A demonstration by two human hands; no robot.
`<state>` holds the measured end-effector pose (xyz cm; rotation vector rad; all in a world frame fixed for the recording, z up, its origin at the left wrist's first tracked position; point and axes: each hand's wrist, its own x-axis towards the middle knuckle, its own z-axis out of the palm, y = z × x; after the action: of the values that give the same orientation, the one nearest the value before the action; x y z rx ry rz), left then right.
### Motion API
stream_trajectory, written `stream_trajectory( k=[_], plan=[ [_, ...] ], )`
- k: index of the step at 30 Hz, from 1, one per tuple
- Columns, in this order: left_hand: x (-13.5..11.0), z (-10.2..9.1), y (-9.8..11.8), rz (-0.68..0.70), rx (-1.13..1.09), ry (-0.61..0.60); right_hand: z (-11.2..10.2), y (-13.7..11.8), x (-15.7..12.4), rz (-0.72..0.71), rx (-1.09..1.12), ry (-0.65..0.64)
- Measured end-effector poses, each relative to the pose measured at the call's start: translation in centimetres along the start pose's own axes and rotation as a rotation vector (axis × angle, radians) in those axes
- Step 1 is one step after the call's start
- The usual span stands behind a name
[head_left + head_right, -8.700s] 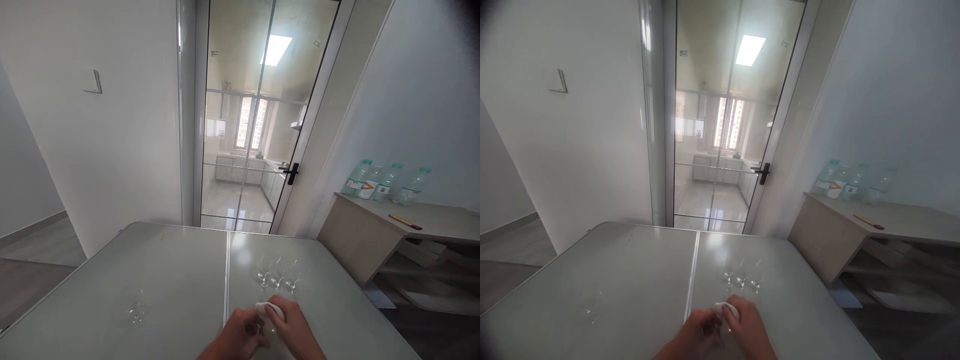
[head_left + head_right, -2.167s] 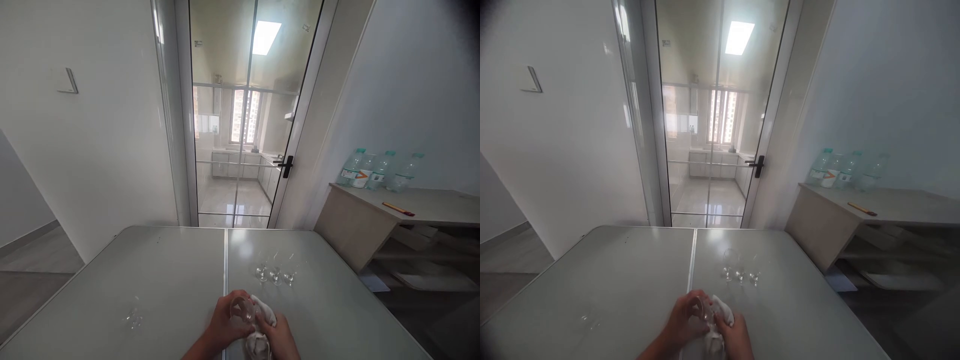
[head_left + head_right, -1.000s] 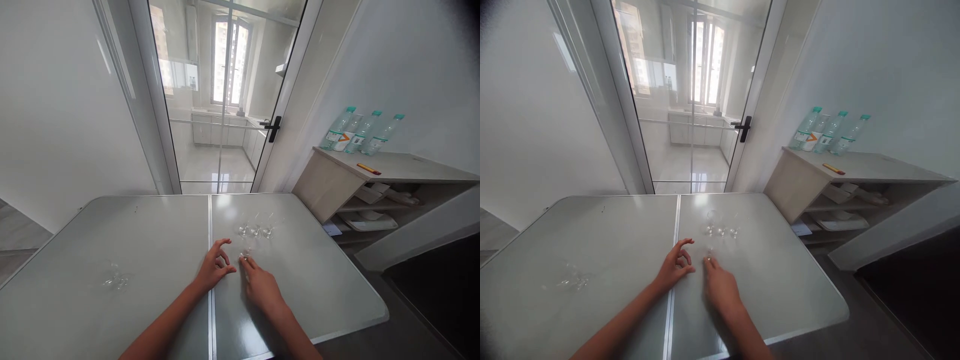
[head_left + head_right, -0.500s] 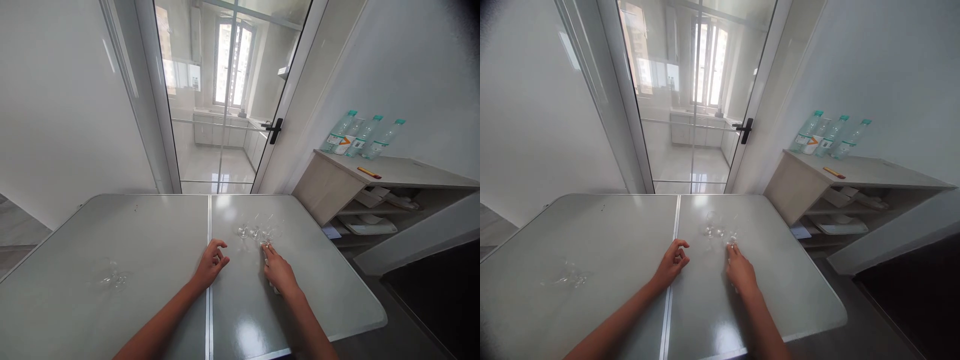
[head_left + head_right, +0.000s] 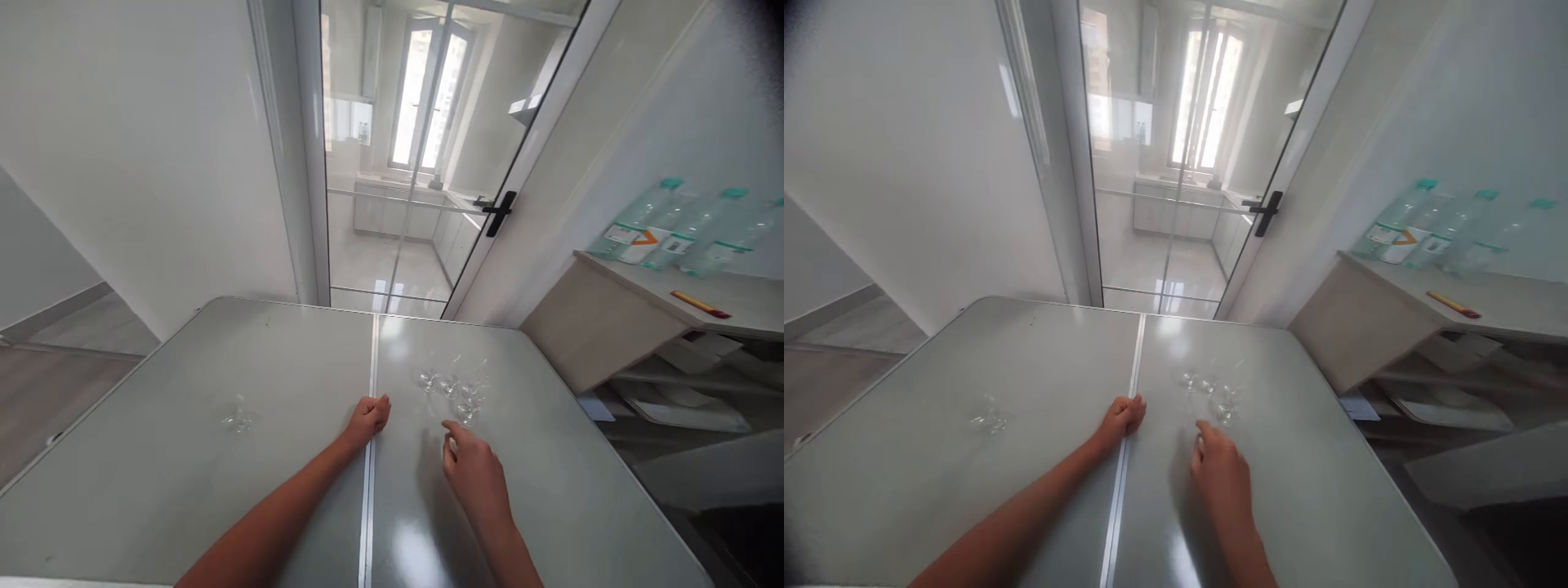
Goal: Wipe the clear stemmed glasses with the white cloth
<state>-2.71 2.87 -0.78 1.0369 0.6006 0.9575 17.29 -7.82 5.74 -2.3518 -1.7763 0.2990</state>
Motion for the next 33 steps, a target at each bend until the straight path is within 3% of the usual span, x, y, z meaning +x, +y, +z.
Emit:
stream_trajectory(
  k=[3,9,14,21,27,33],
  plan=[
    [0.3,-0.7,0.4,-0.006,-0.081,0.019,-0.4,-5.7,-1.1,-0.3,0.159,0.045],
    [0.5,-1.5,1.1,-0.032,-0.274,0.038,-1.1,-19.3,-3.4,-0.92,0.242,-0.087],
    [0.7,-1.9,1.0,-0.037,-0.347,0.05,-0.3,-26.2,-2.3,-0.984,0.133,-0.079],
    [0.7,-1.7,1.2,-0.06,-0.356,0.056,2.8,-29.2,0.2,-1.015,-0.017,-0.184],
    [0.7,-1.6,1.2,-0.049,-0.329,0.071,2.2,-29.5,-0.9,-1.016,0.009,-0.134],
    [0.8,-1.6,0.8,-0.001,-0.292,0.086,2.8,-29.9,-0.9,-1.064,-0.011,-0.192]
  ],
)
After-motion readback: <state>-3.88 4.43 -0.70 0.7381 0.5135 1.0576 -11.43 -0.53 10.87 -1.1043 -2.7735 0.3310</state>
